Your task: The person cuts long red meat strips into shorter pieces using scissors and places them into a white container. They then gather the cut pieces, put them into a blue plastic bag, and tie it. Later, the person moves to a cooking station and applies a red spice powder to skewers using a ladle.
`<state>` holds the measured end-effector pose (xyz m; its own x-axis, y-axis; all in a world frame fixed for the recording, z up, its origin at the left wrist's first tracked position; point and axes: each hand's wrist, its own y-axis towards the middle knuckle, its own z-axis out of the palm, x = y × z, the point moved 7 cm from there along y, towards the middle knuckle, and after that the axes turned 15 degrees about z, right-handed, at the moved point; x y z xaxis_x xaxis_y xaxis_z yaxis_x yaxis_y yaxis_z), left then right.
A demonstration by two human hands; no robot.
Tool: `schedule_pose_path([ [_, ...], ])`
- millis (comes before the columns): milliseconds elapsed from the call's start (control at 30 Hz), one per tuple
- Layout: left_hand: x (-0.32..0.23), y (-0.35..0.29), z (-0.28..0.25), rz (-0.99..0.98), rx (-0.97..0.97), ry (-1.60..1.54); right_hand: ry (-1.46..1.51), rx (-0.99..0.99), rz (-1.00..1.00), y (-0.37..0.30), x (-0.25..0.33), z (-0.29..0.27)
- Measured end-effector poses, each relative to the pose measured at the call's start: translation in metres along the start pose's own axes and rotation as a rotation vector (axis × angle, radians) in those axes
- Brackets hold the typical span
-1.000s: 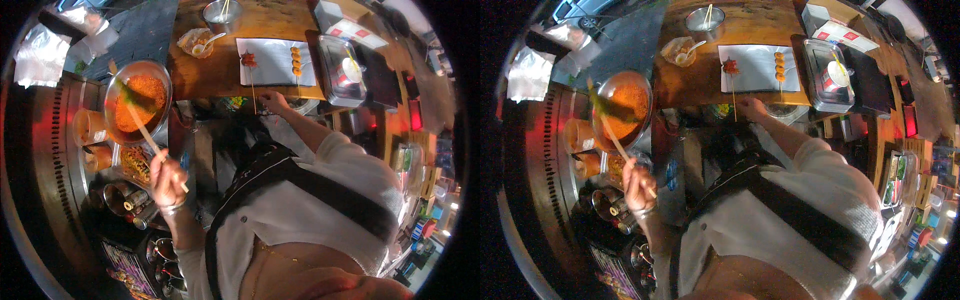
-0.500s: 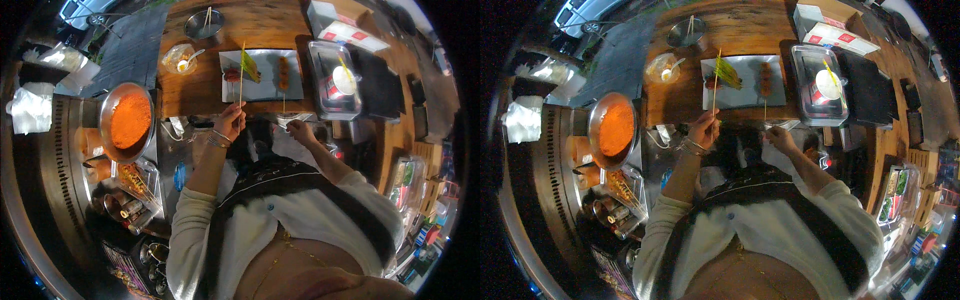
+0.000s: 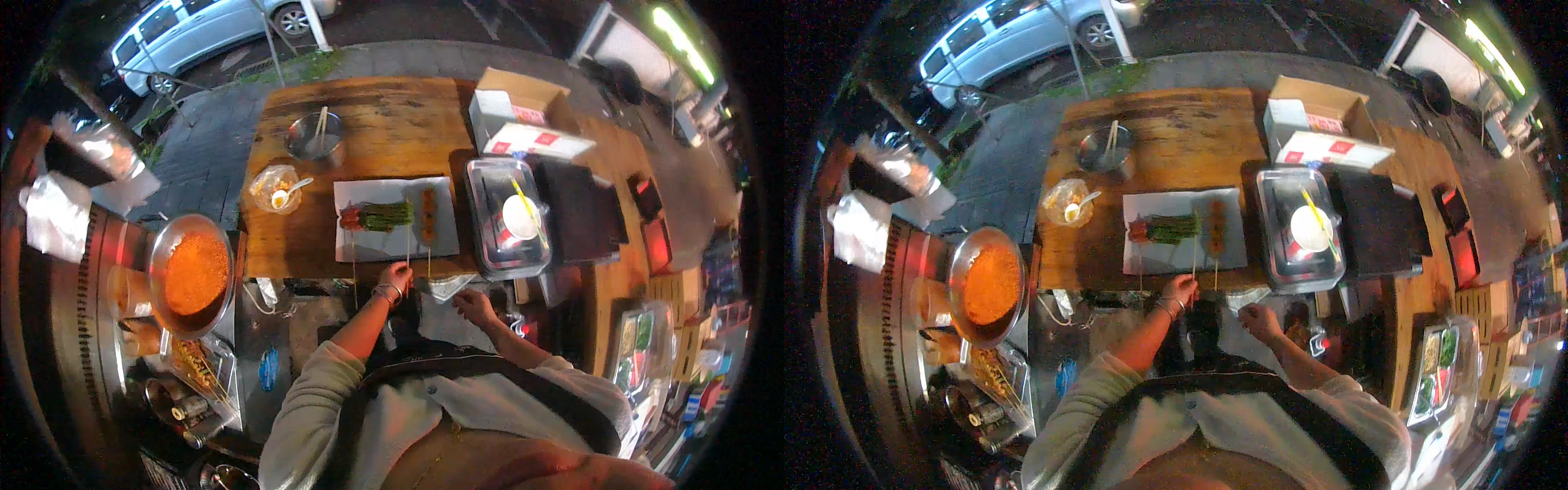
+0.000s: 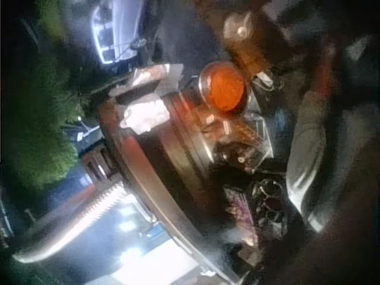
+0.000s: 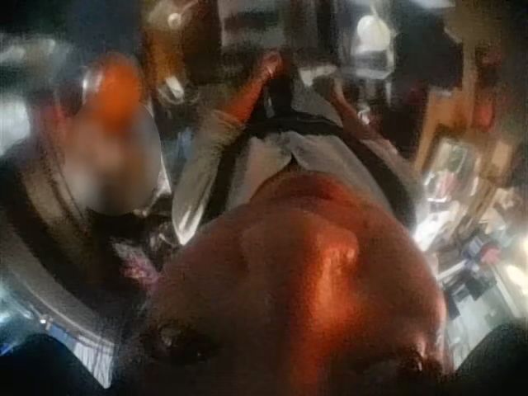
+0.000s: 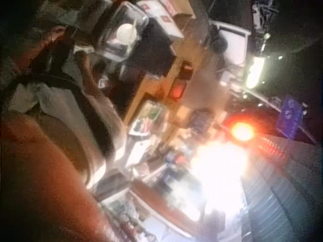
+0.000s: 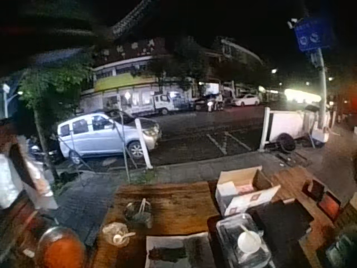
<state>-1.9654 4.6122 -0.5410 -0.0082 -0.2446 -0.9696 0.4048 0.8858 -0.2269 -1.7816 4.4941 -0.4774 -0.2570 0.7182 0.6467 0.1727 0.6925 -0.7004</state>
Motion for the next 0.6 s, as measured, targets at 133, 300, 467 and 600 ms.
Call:
schedule_pose_path([
  [133,-0.073,-0.066,-0.027,0.692,-0.04,0.765,-0.197,0.022,0.045,0.004,0.027,0.029],
  [300,-0.087,-0.197,-0.141,0.164,-0.197,0.894,-0.368,0.249,-0.327,0.019,0.097,0.132],
  [467,-0.059,-0.347,-0.253,-0.003,-0.91,0.675,-0.597,0.416,-0.924,-0.011,0.201,0.291],
  [600,-0.04,-0.435,-0.307,0.005,-1.341,0.679,-0.574,0.746,-0.657,-0.052,0.278,0.414],
])
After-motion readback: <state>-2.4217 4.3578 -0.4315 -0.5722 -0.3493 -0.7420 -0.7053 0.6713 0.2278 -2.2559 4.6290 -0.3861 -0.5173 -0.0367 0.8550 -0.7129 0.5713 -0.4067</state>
